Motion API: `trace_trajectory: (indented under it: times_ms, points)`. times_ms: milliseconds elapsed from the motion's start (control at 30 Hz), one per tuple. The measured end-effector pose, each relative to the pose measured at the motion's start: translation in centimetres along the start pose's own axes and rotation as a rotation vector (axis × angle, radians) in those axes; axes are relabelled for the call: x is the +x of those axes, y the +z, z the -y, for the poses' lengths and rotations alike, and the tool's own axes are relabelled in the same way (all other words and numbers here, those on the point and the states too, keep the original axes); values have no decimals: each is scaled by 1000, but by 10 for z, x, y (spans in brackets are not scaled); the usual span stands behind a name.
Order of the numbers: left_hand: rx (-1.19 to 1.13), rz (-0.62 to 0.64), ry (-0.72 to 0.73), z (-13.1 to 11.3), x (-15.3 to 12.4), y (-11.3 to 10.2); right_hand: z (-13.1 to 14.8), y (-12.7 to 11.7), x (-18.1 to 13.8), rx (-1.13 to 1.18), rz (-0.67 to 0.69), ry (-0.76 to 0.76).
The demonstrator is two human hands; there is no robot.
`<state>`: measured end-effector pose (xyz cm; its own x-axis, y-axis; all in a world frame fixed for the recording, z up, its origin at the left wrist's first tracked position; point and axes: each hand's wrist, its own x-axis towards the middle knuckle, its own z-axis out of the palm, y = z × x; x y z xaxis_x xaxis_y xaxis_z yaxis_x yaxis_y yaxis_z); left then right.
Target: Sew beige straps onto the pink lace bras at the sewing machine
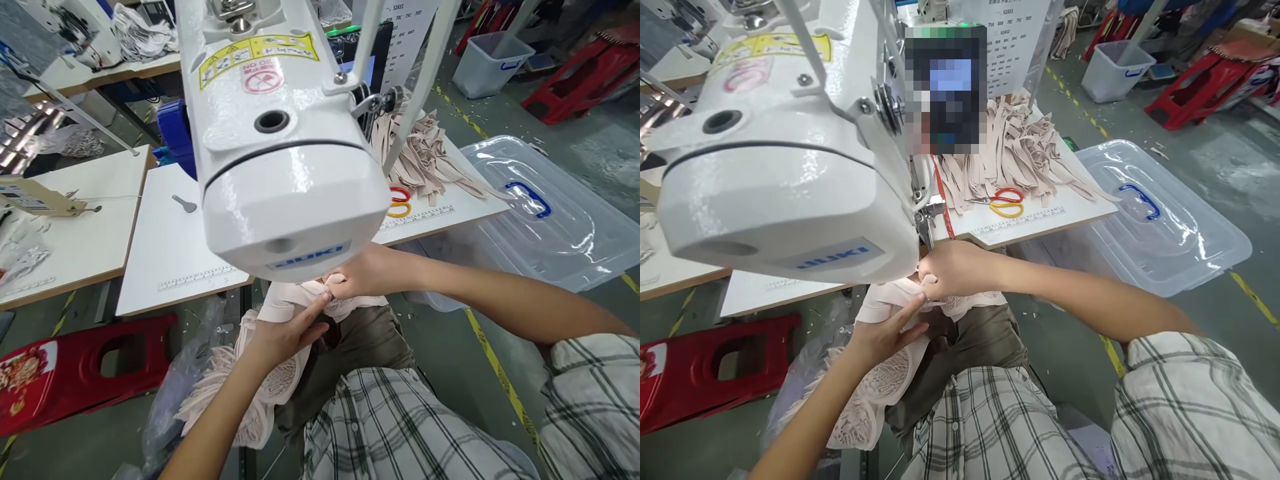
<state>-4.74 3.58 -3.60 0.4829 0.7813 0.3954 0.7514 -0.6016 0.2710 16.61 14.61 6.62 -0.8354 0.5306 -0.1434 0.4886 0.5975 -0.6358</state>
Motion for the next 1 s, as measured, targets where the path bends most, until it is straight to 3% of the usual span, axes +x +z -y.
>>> trace_trajectory:
  times_ms: [167, 300, 367, 700, 833, 1000]
  points:
    - [-53, -19, -39, -6, 8, -4, -10, 8, -5, 65, -42, -1]
    - [-8, 24, -136, -22, 11, -9, -31, 33, -15, 132, -356, -124]
    - [27, 35, -162, -30, 13, -10, -39, 43, -18, 108, -446, -171]
    - [110, 13, -243, -45, 18, -8, -37, 44, -18, 167, -492, -141]
    - [147, 27, -268, -50, 18, -10, -44, 63, -26, -7, -654, -273]
    - [84, 176, -273, -41, 14, -22, -52, 72, -29, -216, -690, -396]
